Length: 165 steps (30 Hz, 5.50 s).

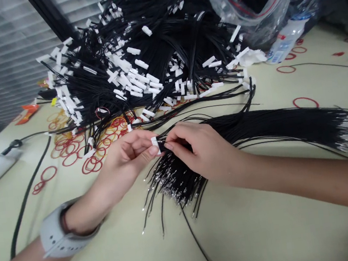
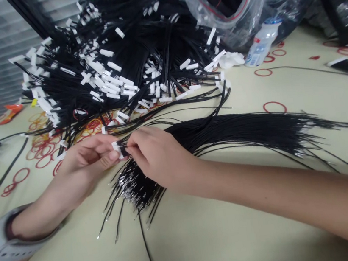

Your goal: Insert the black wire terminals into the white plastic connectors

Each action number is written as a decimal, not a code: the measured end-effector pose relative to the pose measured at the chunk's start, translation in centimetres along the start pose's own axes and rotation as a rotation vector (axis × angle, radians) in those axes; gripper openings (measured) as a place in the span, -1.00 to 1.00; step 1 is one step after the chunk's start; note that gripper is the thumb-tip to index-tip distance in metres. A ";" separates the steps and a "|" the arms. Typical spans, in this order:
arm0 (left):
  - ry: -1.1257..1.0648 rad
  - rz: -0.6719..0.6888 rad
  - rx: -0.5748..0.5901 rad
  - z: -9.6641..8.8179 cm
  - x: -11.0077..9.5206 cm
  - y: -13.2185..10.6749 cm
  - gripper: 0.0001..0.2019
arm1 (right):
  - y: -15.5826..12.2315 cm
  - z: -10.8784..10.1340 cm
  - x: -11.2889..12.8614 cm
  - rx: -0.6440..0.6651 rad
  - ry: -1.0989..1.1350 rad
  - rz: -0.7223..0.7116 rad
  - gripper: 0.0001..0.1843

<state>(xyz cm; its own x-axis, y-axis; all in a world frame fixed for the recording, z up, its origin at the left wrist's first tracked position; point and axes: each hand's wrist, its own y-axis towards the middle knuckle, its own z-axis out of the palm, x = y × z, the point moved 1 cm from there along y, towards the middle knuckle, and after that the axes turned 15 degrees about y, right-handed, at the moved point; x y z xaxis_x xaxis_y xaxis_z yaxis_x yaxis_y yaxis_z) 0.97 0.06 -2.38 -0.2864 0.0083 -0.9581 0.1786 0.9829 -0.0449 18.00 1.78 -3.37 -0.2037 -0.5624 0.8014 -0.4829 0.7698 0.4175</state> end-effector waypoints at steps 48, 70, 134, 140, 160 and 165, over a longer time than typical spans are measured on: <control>0.043 -0.008 0.104 -0.7 0.0 0.2 -0.89 | 0.2 -1.4 1.3 0.203 -0.300 -0.208 -0.82; -0.095 -0.175 0.115 -0.9 0.2 -0.3 -0.83 | -1.2 -0.3 -0.3 -0.141 -0.245 -0.432 -0.88; 0.005 -0.184 0.058 -1.5 0.1 0.6 -0.79 | 0.5 -3.7 1.7 0.328 -0.291 -0.025 -0.90; 0.020 -0.150 0.075 -1.3 -0.1 0.3 -0.83 | 0.8 -3.8 1.9 0.186 -0.101 0.155 -0.86; -0.023 -0.089 0.121 -1.0 0.0 0.2 -0.81 | 0.9 -3.5 1.8 0.114 0.010 0.193 -0.83; -0.016 -0.097 0.134 -1.0 -0.3 0.0 -0.84 | 0.8 -3.4 1.8 0.111 -0.056 0.190 -0.83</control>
<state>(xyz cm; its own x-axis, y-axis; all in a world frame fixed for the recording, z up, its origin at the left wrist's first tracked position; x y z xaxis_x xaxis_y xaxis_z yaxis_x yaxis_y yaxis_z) 0.17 0.27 -1.81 -0.2931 -0.0893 -0.9519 0.2756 0.9455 -0.1736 20.11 2.38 -0.13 -0.3458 -0.4285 0.8347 -0.5214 0.8274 0.2088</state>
